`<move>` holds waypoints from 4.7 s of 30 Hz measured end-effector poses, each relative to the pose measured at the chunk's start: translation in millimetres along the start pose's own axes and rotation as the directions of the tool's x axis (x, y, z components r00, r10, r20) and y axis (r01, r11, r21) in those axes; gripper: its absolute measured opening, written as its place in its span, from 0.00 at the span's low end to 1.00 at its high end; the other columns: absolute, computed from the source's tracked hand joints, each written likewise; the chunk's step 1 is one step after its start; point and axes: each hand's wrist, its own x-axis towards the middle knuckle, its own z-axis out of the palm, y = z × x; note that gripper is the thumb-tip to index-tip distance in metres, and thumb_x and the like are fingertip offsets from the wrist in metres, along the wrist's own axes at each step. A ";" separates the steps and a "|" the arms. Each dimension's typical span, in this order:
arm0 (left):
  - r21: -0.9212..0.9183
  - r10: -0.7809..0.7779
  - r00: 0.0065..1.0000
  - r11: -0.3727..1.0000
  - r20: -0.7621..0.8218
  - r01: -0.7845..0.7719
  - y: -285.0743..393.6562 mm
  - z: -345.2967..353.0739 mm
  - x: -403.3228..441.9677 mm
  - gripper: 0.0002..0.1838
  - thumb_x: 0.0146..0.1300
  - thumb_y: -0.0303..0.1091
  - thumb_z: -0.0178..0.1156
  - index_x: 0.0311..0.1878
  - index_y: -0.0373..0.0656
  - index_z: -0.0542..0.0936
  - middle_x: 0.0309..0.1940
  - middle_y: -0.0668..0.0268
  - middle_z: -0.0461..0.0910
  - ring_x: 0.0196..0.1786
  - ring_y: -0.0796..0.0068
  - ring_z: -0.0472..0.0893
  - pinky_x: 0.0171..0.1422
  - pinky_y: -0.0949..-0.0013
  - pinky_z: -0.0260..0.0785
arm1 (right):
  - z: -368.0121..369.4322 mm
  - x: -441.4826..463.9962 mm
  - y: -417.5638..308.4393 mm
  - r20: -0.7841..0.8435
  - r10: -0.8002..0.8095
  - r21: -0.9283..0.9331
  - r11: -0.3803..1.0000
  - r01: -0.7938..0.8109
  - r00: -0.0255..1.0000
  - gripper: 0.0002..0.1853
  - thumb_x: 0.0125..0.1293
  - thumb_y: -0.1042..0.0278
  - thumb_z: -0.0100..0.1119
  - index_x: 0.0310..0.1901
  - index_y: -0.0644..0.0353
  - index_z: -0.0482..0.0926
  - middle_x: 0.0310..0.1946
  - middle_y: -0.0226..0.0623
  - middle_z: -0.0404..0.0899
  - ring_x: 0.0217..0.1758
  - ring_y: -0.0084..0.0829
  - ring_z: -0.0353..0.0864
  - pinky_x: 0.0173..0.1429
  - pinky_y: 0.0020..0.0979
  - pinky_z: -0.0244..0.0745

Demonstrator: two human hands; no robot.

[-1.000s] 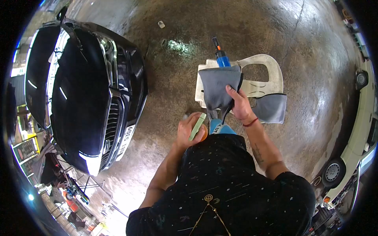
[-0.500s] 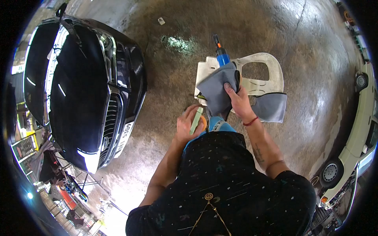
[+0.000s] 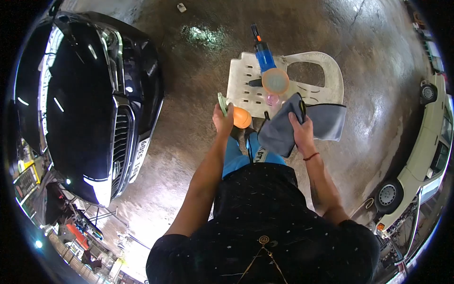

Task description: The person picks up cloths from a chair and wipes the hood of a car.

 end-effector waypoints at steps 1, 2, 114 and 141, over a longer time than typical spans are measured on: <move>-0.025 -0.140 0.990 0.990 -0.034 0.139 -16.9 13.0 9.3 0.21 0.65 0.45 0.68 0.49 0.35 0.81 0.40 0.49 0.85 0.46 0.43 0.85 0.54 0.47 0.75 | 0.2 -6.8 2.4 -0.068 -0.021 -0.075 0.997 0.016 0.997 0.16 0.73 0.59 0.68 0.48 0.66 0.84 0.39 0.24 0.82 0.43 0.18 0.75 0.50 0.24 0.72; -0.054 -0.280 0.958 0.960 -0.064 0.276 -34.3 26.6 20.8 0.24 0.64 0.48 0.69 0.49 0.34 0.81 0.40 0.47 0.86 0.47 0.44 0.86 0.55 0.48 0.75 | 1.6 -11.4 4.4 -0.134 -0.049 -0.154 0.988 0.028 0.990 0.16 0.73 0.59 0.67 0.48 0.66 0.84 0.39 0.24 0.82 0.43 0.18 0.75 0.50 0.25 0.72; -0.779 0.149 0.956 0.618 0.254 0.110 63.9 -160.5 -146.0 0.24 0.73 0.43 0.66 0.64 0.36 0.79 0.46 0.69 0.84 0.40 0.80 0.80 0.44 0.70 0.75 | 138.9 -51.8 -73.5 0.768 0.003 -0.278 0.903 0.329 0.640 0.20 0.74 0.62 0.64 0.59 0.67 0.80 0.52 0.34 0.84 0.57 0.26 0.80 0.64 0.32 0.73; -0.247 -0.374 0.561 0.924 -0.739 0.290 -177.9 -757.4 -237.9 0.18 0.73 0.40 0.63 0.59 0.39 0.80 0.40 0.51 0.87 0.40 0.53 0.87 0.46 0.58 0.77 | 759.8 -285.1 -71.9 0.977 0.085 -0.050 0.983 -0.177 0.193 0.26 0.68 0.61 0.60 0.62 0.70 0.78 0.59 0.43 0.83 0.60 0.39 0.83 0.70 0.38 0.74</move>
